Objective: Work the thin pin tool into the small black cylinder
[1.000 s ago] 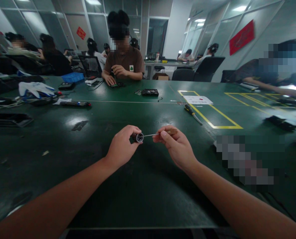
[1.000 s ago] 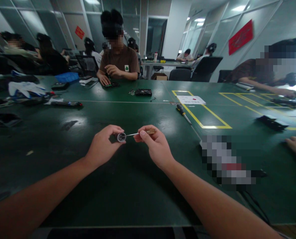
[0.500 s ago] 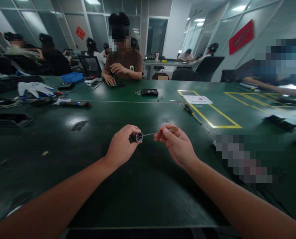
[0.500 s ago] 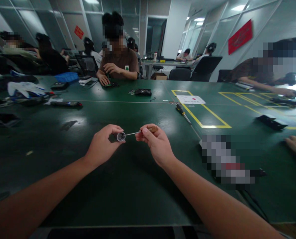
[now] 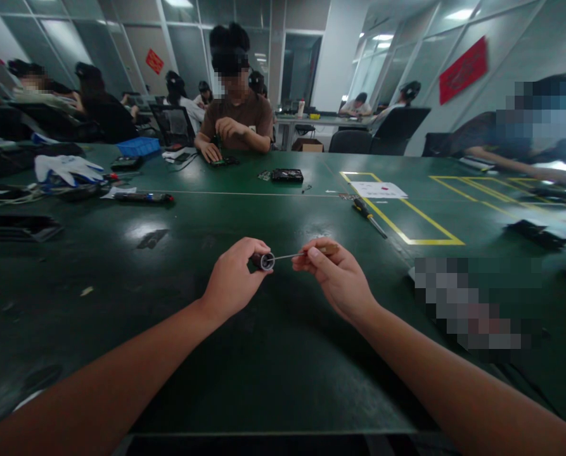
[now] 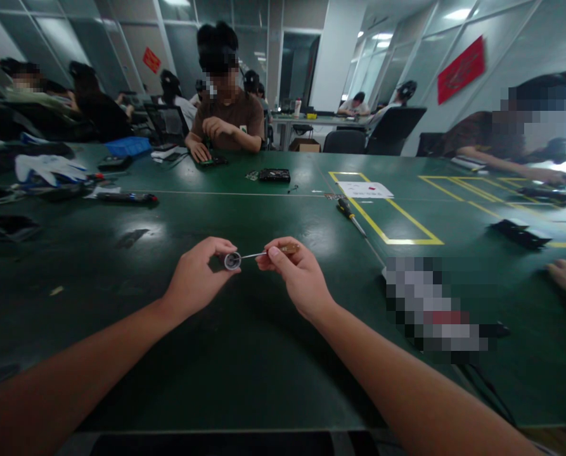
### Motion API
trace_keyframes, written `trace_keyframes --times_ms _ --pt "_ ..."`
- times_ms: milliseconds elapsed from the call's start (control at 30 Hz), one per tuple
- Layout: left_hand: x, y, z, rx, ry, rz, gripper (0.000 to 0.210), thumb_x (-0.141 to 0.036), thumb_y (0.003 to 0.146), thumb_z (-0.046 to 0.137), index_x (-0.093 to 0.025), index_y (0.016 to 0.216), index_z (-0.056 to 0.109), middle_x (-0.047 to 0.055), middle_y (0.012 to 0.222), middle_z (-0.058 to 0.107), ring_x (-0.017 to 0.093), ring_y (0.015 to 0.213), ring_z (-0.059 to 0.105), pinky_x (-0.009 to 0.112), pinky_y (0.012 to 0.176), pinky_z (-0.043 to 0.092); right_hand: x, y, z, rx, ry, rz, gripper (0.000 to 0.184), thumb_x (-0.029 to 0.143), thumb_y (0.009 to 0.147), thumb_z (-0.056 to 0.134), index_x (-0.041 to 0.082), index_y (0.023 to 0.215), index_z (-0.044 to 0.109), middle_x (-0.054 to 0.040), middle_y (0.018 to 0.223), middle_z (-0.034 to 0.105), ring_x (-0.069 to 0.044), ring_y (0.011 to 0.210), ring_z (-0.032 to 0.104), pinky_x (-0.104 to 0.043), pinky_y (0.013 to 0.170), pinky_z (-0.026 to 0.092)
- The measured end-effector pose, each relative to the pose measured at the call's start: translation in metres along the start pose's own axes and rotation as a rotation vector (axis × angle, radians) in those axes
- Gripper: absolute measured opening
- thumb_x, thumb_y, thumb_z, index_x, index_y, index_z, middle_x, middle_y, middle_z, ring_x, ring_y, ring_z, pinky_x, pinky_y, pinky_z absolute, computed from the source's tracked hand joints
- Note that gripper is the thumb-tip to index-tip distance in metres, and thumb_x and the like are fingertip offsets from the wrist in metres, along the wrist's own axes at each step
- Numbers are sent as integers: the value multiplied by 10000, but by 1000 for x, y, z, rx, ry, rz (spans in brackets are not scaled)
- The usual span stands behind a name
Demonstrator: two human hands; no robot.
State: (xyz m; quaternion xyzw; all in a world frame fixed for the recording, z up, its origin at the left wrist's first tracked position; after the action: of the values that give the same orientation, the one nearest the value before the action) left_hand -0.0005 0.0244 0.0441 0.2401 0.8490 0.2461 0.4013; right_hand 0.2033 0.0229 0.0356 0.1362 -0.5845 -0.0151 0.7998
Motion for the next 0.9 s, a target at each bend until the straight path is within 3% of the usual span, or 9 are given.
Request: trace_keyframes --times_ms 367,567,900 --pt "4 1 2 8 5 -6 284 -23 770 773 -201 958 658 34 1051 730 197 965 705 356 849 575 4 4 -2 1 93 126 202 407 860 778 221 866 700 -12 761 718 -182 717 687 -377 759 572" --pt "5 2 1 -6 2 -21 294 -18 757 790 -198 949 660 28 1050 729 187 947 705 338 833 573 8 1 0 -49 53 12 177 402 859 794 244 885 718 0 806 717 -173 778 690 -357 797 568" --pt "3 0 1 3 9 -23 290 -32 761 795 -201 960 669 23 1063 728 185 943 704 333 828 565 4 -2 0 -20 -22 -7 194 409 867 802 244 937 729 3 838 756 -165 815 722 -346 841 572"
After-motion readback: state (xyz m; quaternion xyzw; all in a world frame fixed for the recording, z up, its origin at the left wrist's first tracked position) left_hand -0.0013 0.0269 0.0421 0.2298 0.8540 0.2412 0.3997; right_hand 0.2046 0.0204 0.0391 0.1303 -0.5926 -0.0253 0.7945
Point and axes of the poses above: each hand's wrist, its own y-axis towards the middle knuckle, its own z-axis out of the palm, x = y × z, the point moved 3 cm from there along y, towards the middle knuckle
